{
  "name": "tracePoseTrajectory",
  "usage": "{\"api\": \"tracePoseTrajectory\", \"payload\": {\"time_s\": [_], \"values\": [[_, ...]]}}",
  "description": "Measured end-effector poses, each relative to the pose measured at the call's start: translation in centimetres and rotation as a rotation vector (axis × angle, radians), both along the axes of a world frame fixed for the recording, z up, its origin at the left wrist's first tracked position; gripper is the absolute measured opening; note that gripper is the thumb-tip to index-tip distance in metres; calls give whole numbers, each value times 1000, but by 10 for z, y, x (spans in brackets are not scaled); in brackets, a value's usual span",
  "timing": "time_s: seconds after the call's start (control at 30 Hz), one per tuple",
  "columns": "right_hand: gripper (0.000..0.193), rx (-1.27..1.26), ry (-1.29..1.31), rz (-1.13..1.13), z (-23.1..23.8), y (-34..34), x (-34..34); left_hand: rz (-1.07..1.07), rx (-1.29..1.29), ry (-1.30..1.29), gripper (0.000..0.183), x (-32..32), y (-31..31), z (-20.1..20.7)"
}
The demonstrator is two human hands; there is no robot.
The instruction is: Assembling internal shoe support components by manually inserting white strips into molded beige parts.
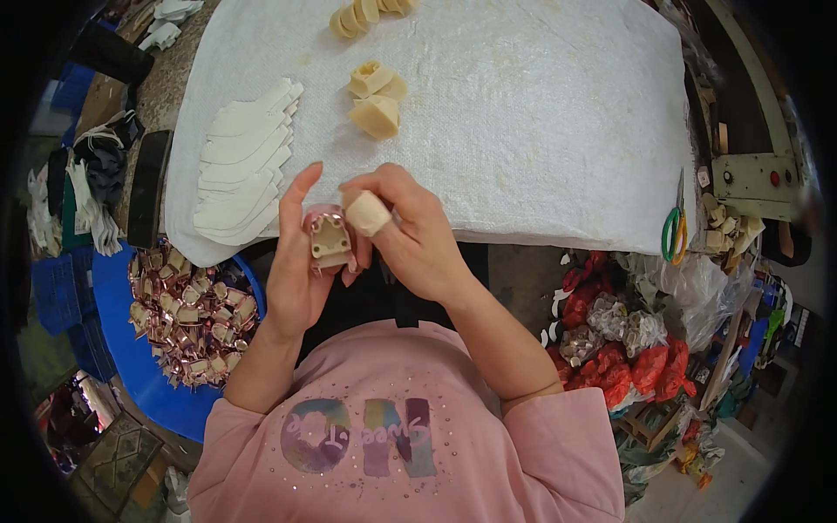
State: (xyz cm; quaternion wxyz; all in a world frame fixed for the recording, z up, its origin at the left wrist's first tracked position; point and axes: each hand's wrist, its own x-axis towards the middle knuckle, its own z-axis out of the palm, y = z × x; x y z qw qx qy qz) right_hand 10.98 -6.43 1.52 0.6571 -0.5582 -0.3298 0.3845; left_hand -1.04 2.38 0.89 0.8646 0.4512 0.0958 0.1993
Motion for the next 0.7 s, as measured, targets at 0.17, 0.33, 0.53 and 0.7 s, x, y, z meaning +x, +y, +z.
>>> {"api": "tracePoseTrajectory", "payload": {"time_s": [0.17, 0.33, 0.53, 0.7], "values": [[19, -138, 203, 205, 5, -2, 4, -27, 346, 88, 53, -6, -5, 1], [22, -88, 50, 157, -3, -4, -3, -14, 317, 130, 49, -3, -8, 8], [27, -91, 144, 145, -3, -6, 0, -44, 202, 162, 57, -2, -4, 5], [30, -118, -325, -99, 6, -5, 7, 41, 226, 91, 78, -6, 1, -3]]}}
